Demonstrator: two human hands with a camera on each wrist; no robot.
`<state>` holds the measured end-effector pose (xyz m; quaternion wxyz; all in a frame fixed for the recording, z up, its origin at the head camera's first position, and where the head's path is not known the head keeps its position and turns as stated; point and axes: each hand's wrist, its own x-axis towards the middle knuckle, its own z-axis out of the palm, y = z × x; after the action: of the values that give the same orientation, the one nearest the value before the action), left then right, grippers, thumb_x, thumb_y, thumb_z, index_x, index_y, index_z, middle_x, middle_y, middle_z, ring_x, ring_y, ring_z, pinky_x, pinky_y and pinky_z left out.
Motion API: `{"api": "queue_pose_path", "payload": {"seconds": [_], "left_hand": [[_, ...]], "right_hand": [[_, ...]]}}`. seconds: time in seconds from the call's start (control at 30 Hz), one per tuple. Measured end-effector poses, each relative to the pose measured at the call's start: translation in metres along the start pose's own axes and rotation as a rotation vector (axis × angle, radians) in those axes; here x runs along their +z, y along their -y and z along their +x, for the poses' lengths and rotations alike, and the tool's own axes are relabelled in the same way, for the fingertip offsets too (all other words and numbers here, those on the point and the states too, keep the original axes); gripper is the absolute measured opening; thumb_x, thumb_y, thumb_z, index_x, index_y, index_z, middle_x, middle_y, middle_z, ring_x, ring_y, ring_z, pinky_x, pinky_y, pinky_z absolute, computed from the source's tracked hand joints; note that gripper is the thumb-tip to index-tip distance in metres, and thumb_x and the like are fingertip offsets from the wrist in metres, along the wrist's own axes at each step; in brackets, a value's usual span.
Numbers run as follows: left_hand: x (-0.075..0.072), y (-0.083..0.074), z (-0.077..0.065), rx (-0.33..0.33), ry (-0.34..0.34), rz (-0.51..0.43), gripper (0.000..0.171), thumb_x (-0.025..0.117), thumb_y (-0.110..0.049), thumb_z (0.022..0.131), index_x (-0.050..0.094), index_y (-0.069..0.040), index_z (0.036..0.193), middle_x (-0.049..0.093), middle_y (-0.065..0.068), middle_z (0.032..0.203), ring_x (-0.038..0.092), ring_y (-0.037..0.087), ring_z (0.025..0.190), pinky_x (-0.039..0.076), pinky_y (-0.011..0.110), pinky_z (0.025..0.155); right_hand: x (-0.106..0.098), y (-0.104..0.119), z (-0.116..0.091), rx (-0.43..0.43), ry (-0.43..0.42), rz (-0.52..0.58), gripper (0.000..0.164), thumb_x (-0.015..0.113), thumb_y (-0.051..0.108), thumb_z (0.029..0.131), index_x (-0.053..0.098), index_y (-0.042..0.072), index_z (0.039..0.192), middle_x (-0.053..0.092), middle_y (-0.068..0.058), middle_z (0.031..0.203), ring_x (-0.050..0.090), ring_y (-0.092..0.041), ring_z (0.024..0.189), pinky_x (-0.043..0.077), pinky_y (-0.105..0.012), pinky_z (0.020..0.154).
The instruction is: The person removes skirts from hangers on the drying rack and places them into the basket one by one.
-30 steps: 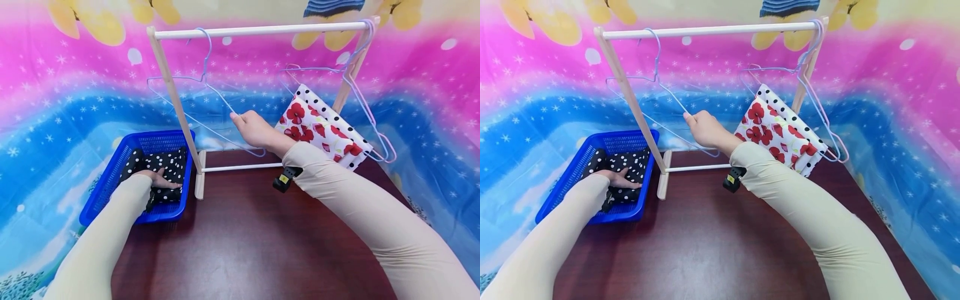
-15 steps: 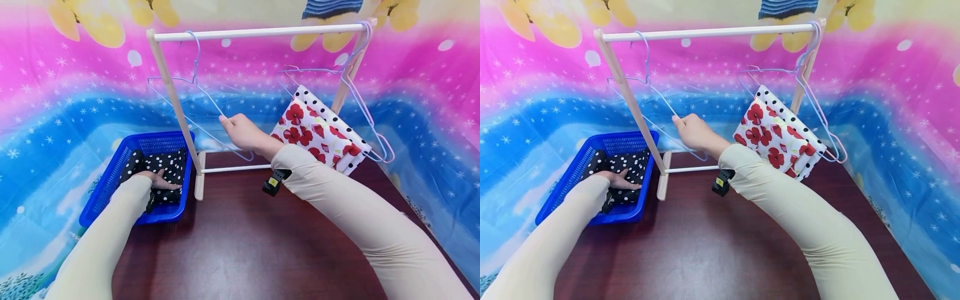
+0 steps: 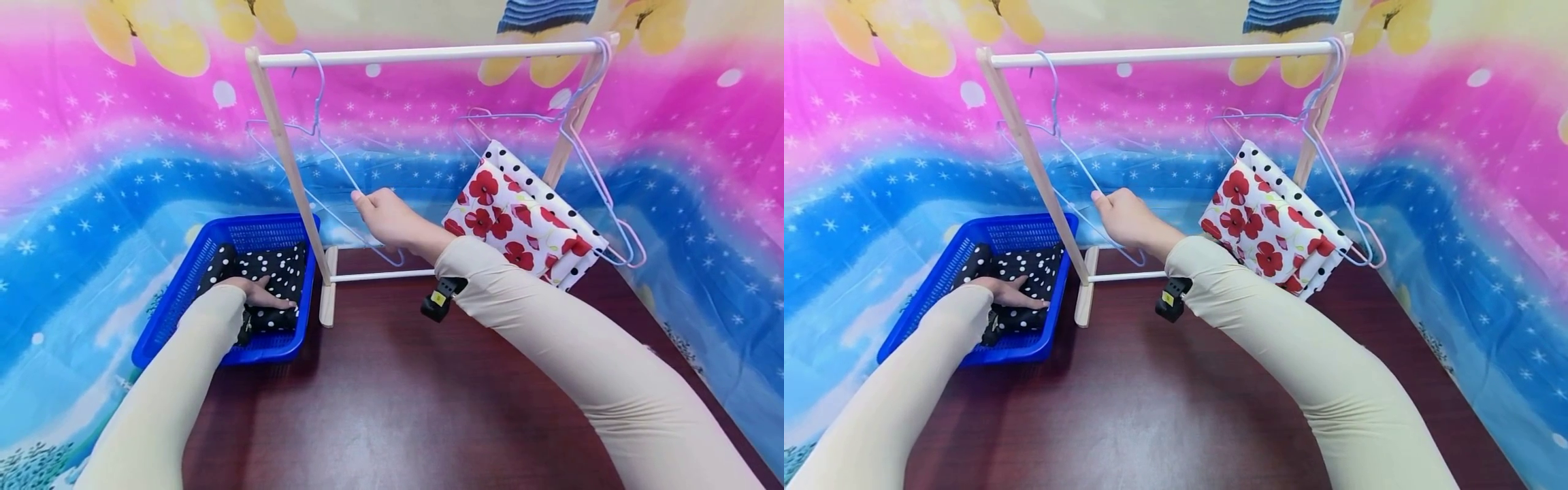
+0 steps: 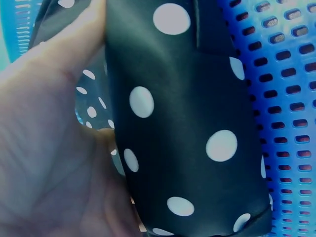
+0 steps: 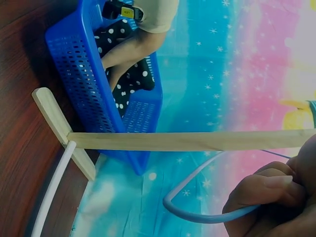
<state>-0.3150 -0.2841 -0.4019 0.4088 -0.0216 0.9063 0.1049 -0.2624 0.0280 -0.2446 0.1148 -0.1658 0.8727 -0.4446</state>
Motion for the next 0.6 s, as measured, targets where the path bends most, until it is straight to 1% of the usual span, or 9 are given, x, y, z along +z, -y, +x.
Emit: {"api": "queue_pose_path", "payload": {"seconds": [0.13,0.23,0.37,0.47,0.53,0.6], "left_hand": [[-0.001,-0.003,-0.01,-0.036,-0.046,0.045,0.112,0.048,-0.073,0.092,-0.003,0.001,0.16,0.0,0.036,0.163,0.004,0.052,0.153,0.015,0.065,0.124],[-0.004,-0.006,-0.018,-0.015,-0.085,0.063,0.102,0.046,-0.064,0.097,0.002,0.003,0.159,0.005,0.037,0.162,0.009,0.054,0.152,0.017,0.067,0.122],[-0.013,-0.011,-0.029,0.063,-0.161,0.044,0.091,0.044,-0.054,0.102,0.005,0.004,0.159,0.009,0.037,0.162,0.013,0.057,0.15,0.02,0.068,0.12],[-0.02,-0.017,-0.038,0.154,-0.228,0.022,0.085,0.044,-0.049,0.105,0.009,0.005,0.159,0.013,0.037,0.162,0.016,0.055,0.15,0.023,0.066,0.121],[-0.023,-0.022,-0.045,0.198,-0.277,0.023,0.081,0.044,-0.047,0.105,0.013,0.006,0.158,0.016,0.036,0.161,0.018,0.055,0.149,0.024,0.066,0.121],[-0.024,-0.027,-0.053,0.237,-0.321,0.021,0.078,0.044,-0.046,0.106,0.017,0.007,0.158,0.019,0.036,0.161,0.021,0.055,0.148,0.024,0.066,0.12]], "right_hand": [[0.002,0.001,0.0,-0.016,-0.005,0.009,0.055,0.029,0.037,0.112,0.034,0.013,0.063,0.026,0.003,0.051,0.033,-0.013,0.036,0.037,-0.029,0.043],[0.002,0.0,-0.001,-0.026,0.006,0.019,0.054,0.029,0.035,0.112,0.035,0.012,0.064,0.027,0.003,0.051,0.034,-0.013,0.036,0.036,-0.029,0.042],[0.002,-0.001,-0.002,-0.045,0.024,0.047,0.049,0.03,0.033,0.112,0.036,0.012,0.068,0.029,0.002,0.053,0.033,-0.014,0.038,0.035,-0.03,0.044],[0.002,-0.002,-0.003,-0.056,0.03,0.07,0.044,0.03,0.03,0.112,0.036,0.01,0.074,0.031,0.001,0.055,0.032,-0.016,0.041,0.035,-0.031,0.044],[0.002,-0.003,-0.003,-0.057,0.029,0.084,0.038,0.029,0.028,0.112,0.04,0.008,0.082,0.034,-0.001,0.059,0.03,-0.016,0.042,0.034,-0.031,0.045],[0.004,-0.003,-0.004,-0.063,0.011,0.08,0.032,0.03,0.027,0.112,0.045,0.006,0.093,0.04,-0.003,0.065,0.032,-0.015,0.042,0.034,-0.03,0.044]]}}
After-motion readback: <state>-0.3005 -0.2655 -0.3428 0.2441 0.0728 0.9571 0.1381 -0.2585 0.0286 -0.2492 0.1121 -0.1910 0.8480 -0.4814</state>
